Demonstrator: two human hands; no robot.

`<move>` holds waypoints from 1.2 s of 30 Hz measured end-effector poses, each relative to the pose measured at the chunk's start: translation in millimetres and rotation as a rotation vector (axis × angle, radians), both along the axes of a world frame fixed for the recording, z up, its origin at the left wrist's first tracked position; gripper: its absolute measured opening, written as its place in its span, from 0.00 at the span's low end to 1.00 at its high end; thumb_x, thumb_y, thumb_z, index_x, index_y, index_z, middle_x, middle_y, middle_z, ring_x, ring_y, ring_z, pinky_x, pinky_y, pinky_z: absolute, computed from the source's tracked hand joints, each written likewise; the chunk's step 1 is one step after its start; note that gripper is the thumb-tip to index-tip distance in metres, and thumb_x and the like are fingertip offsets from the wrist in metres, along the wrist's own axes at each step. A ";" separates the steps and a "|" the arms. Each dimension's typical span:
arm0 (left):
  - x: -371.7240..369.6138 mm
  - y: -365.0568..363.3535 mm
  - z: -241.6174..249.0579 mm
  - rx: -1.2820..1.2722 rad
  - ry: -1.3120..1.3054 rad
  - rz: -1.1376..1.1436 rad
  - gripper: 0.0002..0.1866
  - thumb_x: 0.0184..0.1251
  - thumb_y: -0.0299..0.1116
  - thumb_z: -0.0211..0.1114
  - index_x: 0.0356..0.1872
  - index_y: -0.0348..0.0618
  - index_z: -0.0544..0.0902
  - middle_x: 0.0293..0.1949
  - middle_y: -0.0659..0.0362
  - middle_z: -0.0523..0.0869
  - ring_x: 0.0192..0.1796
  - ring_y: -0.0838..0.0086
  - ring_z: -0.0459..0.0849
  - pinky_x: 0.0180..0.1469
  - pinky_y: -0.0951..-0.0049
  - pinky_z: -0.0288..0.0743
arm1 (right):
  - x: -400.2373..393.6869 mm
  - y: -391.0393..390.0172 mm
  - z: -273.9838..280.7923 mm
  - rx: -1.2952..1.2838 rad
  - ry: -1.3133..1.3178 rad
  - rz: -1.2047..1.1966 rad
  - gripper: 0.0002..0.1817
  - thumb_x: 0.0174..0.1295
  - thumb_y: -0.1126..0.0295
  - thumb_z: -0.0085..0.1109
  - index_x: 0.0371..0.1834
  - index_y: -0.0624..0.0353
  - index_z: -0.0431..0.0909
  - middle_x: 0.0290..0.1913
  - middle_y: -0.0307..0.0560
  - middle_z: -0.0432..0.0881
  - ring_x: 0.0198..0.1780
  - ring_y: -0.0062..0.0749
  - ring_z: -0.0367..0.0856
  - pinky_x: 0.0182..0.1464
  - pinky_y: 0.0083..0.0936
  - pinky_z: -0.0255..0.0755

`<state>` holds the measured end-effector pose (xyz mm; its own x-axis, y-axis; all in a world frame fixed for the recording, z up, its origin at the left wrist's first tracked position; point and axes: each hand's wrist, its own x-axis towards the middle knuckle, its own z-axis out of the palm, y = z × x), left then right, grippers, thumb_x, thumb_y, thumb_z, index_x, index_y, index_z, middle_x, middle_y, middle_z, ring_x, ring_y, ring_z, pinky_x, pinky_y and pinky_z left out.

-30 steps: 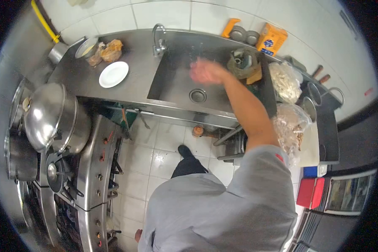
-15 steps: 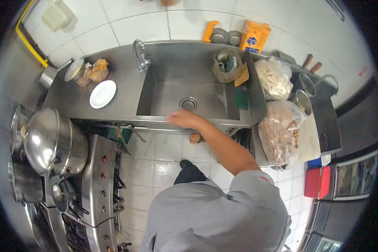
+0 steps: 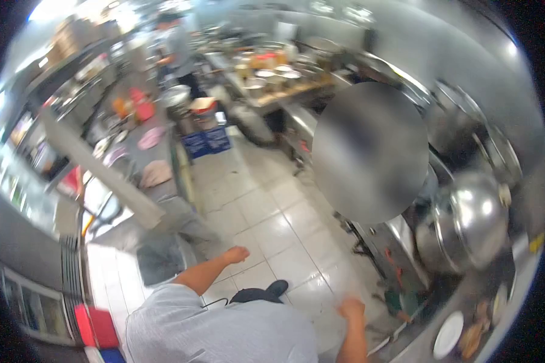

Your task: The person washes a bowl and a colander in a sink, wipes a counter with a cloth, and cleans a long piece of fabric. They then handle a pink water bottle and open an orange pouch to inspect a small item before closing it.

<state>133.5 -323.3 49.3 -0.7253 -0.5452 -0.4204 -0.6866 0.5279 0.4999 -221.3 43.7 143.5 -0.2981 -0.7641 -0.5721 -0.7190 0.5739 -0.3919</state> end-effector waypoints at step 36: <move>46.3 -93.4 229.8 0.192 0.970 1.294 0.29 0.69 0.53 0.54 0.53 0.32 0.76 0.47 0.57 0.81 0.46 0.73 0.75 0.50 0.71 0.69 | 177.4 -477.9 170.4 -0.974 -0.125 0.752 0.37 0.57 0.43 0.59 0.66 0.53 0.67 0.70 0.57 0.61 0.71 0.57 0.56 0.70 0.45 0.53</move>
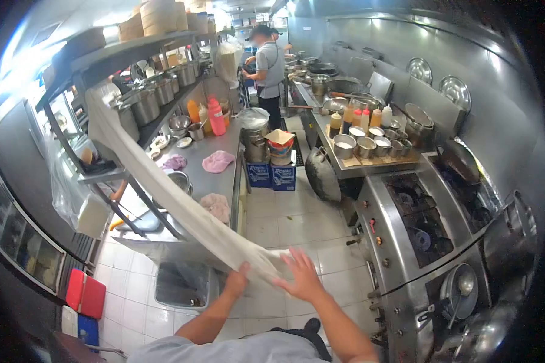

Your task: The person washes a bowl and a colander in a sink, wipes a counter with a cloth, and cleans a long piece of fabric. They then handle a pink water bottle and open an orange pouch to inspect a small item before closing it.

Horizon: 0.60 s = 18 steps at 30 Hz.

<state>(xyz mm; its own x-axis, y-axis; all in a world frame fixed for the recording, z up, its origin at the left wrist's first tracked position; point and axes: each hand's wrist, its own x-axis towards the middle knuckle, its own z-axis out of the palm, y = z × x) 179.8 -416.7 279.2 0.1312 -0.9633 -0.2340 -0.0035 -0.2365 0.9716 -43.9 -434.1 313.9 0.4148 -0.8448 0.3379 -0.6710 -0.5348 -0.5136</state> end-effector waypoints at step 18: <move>-60.4 -39.5 63.7 -0.602 0.396 0.558 0.51 0.58 0.68 0.55 0.73 0.44 0.49 0.70 0.59 0.56 0.70 0.68 0.56 0.70 0.63 0.52 | 48.0 -67.1 65.9 -0.098 -0.631 1.023 0.52 0.64 0.32 0.31 0.74 0.70 0.41 0.76 0.63 0.37 0.78 0.49 0.31 0.75 0.41 0.29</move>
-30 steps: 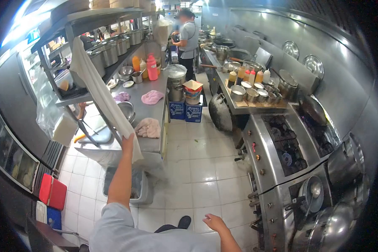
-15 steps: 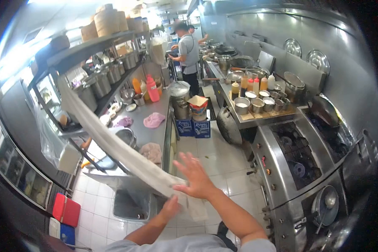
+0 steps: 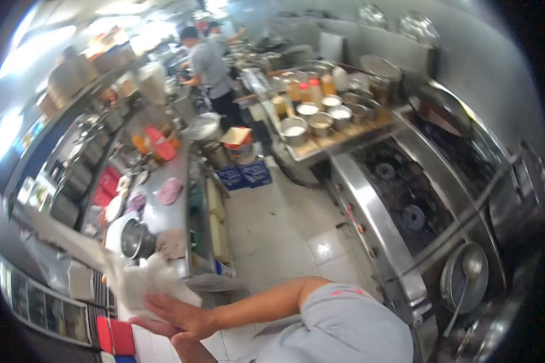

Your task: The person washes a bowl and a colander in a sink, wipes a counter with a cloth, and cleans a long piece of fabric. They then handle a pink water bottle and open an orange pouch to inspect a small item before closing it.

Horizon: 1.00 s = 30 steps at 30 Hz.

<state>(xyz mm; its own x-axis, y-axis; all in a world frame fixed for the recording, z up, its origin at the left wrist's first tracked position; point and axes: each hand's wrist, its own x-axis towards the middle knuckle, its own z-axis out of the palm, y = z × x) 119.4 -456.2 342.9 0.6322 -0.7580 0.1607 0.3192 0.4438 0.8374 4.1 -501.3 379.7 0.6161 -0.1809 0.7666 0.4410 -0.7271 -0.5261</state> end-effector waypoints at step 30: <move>-74.4 -18.0 10.0 0.491 -0.204 0.284 0.28 0.68 0.45 0.61 0.57 0.29 0.73 0.52 0.52 0.79 0.52 0.70 0.78 0.54 0.71 0.71 | 45.6 -58.2 -60.1 0.171 0.133 -0.302 0.33 0.56 0.60 0.53 0.66 0.61 0.64 0.67 0.60 0.64 0.67 0.53 0.62 0.73 0.40 0.48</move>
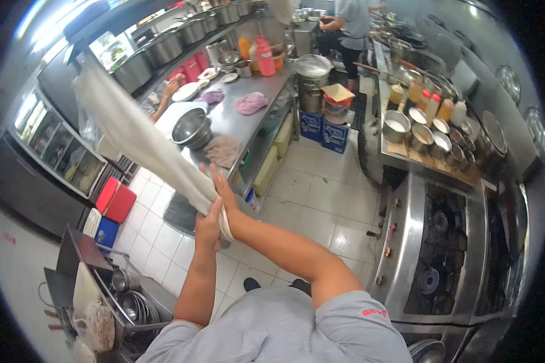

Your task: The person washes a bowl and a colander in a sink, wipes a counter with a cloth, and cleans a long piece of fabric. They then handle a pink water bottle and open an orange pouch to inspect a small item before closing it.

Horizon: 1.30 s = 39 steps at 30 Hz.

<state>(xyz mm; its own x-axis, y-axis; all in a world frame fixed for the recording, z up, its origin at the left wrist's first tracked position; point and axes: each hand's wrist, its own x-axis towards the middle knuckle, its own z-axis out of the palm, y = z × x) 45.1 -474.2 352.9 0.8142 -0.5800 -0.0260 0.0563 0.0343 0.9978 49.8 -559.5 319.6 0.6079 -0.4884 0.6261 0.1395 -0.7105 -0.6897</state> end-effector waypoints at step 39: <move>9.4 50.4 7.5 -0.796 0.618 -0.424 0.31 0.71 0.47 0.45 0.67 0.34 0.63 0.71 0.46 0.61 0.74 0.62 0.56 0.72 0.63 0.52 | -0.2 46.5 -43.8 1.875 -0.656 0.752 0.20 0.68 0.57 0.53 0.58 0.54 0.69 0.38 0.36 0.78 0.29 0.22 0.77 0.29 0.20 0.72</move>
